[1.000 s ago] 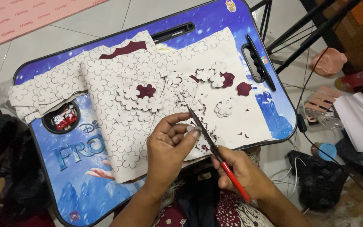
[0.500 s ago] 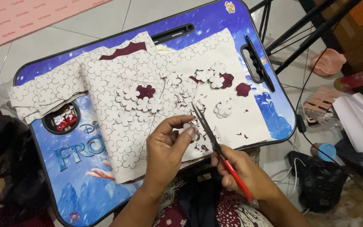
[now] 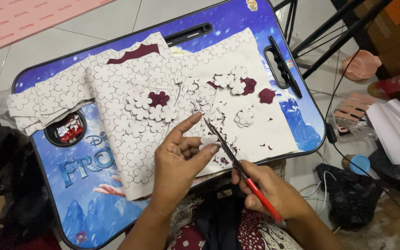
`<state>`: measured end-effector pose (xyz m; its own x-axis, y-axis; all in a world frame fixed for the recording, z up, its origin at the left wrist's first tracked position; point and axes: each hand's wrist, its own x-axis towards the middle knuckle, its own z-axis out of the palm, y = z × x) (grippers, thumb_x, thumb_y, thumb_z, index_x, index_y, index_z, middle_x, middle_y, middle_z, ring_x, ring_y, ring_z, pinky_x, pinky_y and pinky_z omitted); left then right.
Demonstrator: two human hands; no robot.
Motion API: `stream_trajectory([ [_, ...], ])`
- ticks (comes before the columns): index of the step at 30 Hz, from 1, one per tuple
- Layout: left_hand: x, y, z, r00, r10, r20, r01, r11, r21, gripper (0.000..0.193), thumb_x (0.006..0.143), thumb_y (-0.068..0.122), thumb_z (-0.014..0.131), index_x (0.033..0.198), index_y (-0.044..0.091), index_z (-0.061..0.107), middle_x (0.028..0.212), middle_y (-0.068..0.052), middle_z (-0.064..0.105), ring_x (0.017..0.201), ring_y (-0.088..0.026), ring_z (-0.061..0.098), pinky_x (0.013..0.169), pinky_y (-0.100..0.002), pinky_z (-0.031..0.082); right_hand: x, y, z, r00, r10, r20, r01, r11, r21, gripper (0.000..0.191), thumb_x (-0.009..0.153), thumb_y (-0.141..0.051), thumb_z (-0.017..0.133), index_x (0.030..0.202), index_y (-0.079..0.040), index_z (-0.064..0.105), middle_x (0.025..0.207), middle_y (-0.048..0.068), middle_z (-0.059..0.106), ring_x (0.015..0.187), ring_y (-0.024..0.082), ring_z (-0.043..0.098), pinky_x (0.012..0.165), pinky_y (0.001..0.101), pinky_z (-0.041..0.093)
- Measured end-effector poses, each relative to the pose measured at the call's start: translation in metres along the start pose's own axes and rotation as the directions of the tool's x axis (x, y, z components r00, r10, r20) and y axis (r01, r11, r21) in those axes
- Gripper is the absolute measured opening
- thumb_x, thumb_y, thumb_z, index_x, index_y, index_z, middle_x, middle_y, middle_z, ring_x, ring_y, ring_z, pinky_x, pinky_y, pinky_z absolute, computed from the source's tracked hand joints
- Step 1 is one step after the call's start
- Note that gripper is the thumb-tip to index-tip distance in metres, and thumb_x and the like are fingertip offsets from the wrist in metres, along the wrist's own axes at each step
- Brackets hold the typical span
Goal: The person sits on the floor with a tray on their lap holding sheets of white felt printed with flower outlines. They use red-handled scissors to cut out small flower shapes one at a time, trimming scraps and setting finished cut flowers onto a pile on the tray.
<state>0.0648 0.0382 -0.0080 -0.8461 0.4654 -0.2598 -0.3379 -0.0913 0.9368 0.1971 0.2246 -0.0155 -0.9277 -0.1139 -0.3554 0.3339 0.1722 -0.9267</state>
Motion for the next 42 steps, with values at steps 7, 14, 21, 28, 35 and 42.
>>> stream_trajectory([
  [7,-0.001,-0.003,-0.003,1.000,-0.004,0.016,0.004,1.000,-0.029,0.063,0.083,-0.002,0.080,0.142,-0.002,0.058,0.081,-0.003,0.071,0.074,-0.004,0.066,0.066,-0.017,0.054,0.000,0.003,0.000,0.999,0.042,0.004,-0.042,0.999,0.000,0.097,0.064,-0.098,0.056,0.095,-0.007,0.058,0.061,-0.004,0.048,0.054,0.009,0.048,0.048,0.0272,0.039],
  [14,0.000,-0.002,-0.002,1.000,-0.013,0.017,0.014,0.999,-0.044,0.059,0.083,-0.002,0.079,0.138,-0.002,0.059,0.082,-0.003,0.073,0.074,-0.005,0.067,0.066,-0.017,0.055,0.000,0.009,-0.001,0.998,0.068,-0.020,-0.067,0.997,0.025,0.095,0.061,-0.098,0.058,0.091,-0.008,0.059,0.062,-0.004,0.050,0.056,0.009,0.050,0.049,0.0270,0.041],
  [21,0.001,0.001,-0.002,1.000,-0.026,-0.001,0.026,0.999,0.040,0.058,0.082,0.001,0.079,0.137,-0.001,0.060,0.080,-0.006,0.073,0.070,-0.005,0.068,0.061,-0.019,0.057,0.001,0.023,-0.001,0.997,0.070,-0.030,-0.069,0.997,0.026,0.090,0.059,-0.094,0.062,0.086,-0.008,0.059,0.056,-0.006,0.048,0.050,0.008,0.051,0.046,0.0258,0.040],
  [28,0.001,0.002,-0.003,1.000,-0.021,0.012,0.021,0.999,0.033,0.057,0.083,0.000,0.078,0.137,-0.001,0.060,0.081,-0.006,0.075,0.070,-0.005,0.067,0.062,-0.018,0.055,0.000,0.029,-0.003,0.998,0.061,-0.021,-0.061,0.998,0.021,0.087,0.060,-0.092,0.065,0.084,-0.008,0.058,0.058,-0.007,0.048,0.051,0.007,0.050,0.045,0.0255,0.041],
  [35,0.002,0.002,-0.009,0.997,-0.067,0.037,0.067,0.998,-0.017,0.061,0.081,0.000,0.080,0.138,-0.001,0.059,0.081,-0.004,0.074,0.073,-0.006,0.069,0.064,-0.019,0.056,0.000,0.029,-0.008,1.000,0.010,0.006,-0.010,1.000,-0.010,0.084,0.064,-0.090,0.066,0.085,-0.009,0.058,0.060,-0.007,0.045,0.056,0.007,0.044,0.049,0.0260,0.036],
  [42,0.003,0.006,-0.014,0.993,-0.107,0.047,0.105,0.994,0.037,0.063,0.079,0.002,0.082,0.138,-0.001,0.061,0.082,-0.003,0.072,0.074,-0.006,0.069,0.063,-0.019,0.056,0.002,0.024,-0.010,0.999,0.016,0.038,-0.014,0.999,-0.038,0.088,0.063,-0.095,0.061,0.082,-0.009,0.056,0.063,-0.007,0.046,0.058,0.008,0.046,0.050,0.0269,0.038],
])
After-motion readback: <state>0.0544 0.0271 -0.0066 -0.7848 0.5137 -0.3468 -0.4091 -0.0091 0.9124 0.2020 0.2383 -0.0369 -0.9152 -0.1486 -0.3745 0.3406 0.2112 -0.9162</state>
